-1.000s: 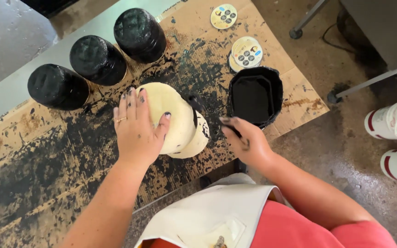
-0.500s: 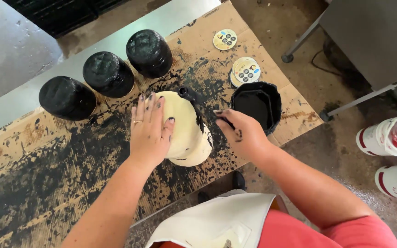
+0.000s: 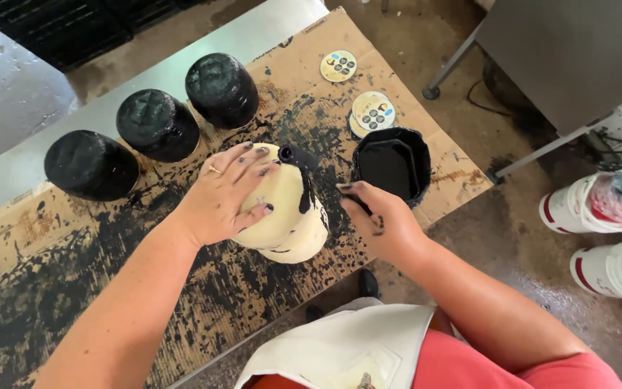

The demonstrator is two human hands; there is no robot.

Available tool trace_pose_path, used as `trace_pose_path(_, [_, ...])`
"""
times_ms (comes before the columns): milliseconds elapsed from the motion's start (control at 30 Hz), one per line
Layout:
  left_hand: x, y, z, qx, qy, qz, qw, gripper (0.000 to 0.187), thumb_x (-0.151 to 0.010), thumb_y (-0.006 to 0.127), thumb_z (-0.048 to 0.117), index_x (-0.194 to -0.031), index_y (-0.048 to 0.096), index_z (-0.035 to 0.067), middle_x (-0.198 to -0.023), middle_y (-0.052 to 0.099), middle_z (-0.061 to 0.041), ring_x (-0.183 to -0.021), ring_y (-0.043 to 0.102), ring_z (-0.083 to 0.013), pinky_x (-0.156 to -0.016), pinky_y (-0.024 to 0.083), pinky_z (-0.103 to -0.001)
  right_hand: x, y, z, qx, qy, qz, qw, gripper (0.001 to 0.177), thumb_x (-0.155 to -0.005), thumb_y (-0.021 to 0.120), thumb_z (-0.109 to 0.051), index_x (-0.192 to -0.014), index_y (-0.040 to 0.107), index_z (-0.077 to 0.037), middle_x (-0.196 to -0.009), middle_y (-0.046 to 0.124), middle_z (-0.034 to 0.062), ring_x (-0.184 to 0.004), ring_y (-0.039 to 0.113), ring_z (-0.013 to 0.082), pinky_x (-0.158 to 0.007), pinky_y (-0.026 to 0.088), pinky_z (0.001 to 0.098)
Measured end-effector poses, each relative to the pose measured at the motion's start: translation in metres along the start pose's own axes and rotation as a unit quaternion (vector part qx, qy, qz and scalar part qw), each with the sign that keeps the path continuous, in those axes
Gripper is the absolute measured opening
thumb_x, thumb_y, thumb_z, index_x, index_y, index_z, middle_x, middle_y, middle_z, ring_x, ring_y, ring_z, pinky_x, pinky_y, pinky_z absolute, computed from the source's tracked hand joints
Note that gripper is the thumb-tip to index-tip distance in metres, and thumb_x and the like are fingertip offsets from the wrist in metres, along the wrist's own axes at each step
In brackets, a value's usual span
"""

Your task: Applying black wax to cheese wheels using a brush at a waxing station

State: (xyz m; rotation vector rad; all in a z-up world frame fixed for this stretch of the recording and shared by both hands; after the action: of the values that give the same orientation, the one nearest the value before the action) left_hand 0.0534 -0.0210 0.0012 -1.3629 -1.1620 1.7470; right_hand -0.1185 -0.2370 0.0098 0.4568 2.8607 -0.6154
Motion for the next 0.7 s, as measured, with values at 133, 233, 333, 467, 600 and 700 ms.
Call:
trace_pose_path(133, [-0.003,-0.004,0.004,-0.005,0.005,-0.011,1.0,0.063,-0.095,0.046,0.06,-0.143,0.057,0.021,-0.144,0.056,-0.003,-0.136,0.049,-0.0277,-0.107,0.037,-0.04,0.033,0.003,0.015,-0.012,0.065,-0.013,0.998,0.017,-0.096,0.065,-0.006,-0.111,0.073,-0.003,-0.099,0.078,0.0193,-0.09,0.078,0.0351,-0.072,0.064,0.0456])
trace_pose_path(233, [-0.003,-0.006,0.007,-0.002,0.008,0.006,1.0,0.06,-0.098,0.048,0.058,-0.138,0.06,0.015,-0.142,0.058,-0.007,-0.135,0.051,-0.0314,-0.11,0.038,-0.041,0.056,0.005,0.032,-0.041,0.126,-0.021,0.991,0.016,-0.095,0.066,-0.008,-0.106,0.077,-0.003,-0.087,0.08,0.0176,-0.081,0.079,0.0349,-0.071,0.064,0.0442])
trace_pose_path(333, [-0.005,-0.007,0.015,-0.003,-0.006,-0.003,1.0,0.059,-0.099,0.048,0.056,-0.141,0.057,0.015,-0.142,0.056,-0.008,-0.136,0.049,-0.0325,-0.112,0.036,-0.043,0.034,0.005,0.041,0.007,0.127,-0.011,0.992,0.015,-0.092,0.071,-0.008,-0.106,0.074,-0.004,-0.085,0.077,0.0186,-0.079,0.077,0.0347,-0.069,0.062,0.0463])
trace_pose_path(467, [0.0,-0.001,0.026,-0.011,-0.108,-0.072,0.991,0.059,-0.101,0.044,0.051,-0.145,0.05,0.012,-0.143,0.052,-0.017,-0.138,0.044,-0.0398,-0.111,0.034,-0.054,0.02,0.013,0.074,-0.078,0.128,0.03,0.988,0.018,-0.098,0.065,-0.007,-0.114,0.073,-0.008,-0.084,0.075,0.0125,-0.079,0.072,0.0189,-0.074,0.06,0.0394])
trace_pose_path(600, [-0.002,-0.01,0.038,-0.01,-0.205,-0.092,0.974,0.062,-0.103,0.038,0.052,-0.145,0.05,0.009,-0.144,0.049,-0.022,-0.139,0.039,-0.0445,-0.11,0.033,-0.059,0.051,0.017,0.032,-0.056,0.244,0.05,0.967,0.037,-0.089,0.076,-0.013,-0.119,0.072,0.008,-0.1,0.072,0.0384,-0.1,0.071,0.0527,-0.09,0.056,0.0628])
trace_pose_path(700, [0.002,-0.005,0.038,-0.024,-0.198,-0.072,0.977,0.062,-0.104,0.039,0.052,-0.146,0.049,0.008,-0.146,0.048,-0.021,-0.139,0.039,-0.0456,-0.11,0.031,-0.059,0.068,0.036,0.115,-0.045,0.245,0.053,0.967,0.031,-0.089,0.079,-0.019,-0.115,0.076,-0.003,-0.103,0.077,0.0237,-0.106,0.072,0.0353,-0.092,0.057,0.0534])
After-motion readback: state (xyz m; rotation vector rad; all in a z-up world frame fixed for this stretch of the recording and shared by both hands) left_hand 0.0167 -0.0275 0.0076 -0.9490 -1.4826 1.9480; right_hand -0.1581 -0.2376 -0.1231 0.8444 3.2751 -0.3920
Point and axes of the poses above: each hand's wrist, its own x-axis away from the middle knuckle, its own y-axis out of the palm, z = x × y, the point moved 4 cm from there along -x, towards the middle knuckle
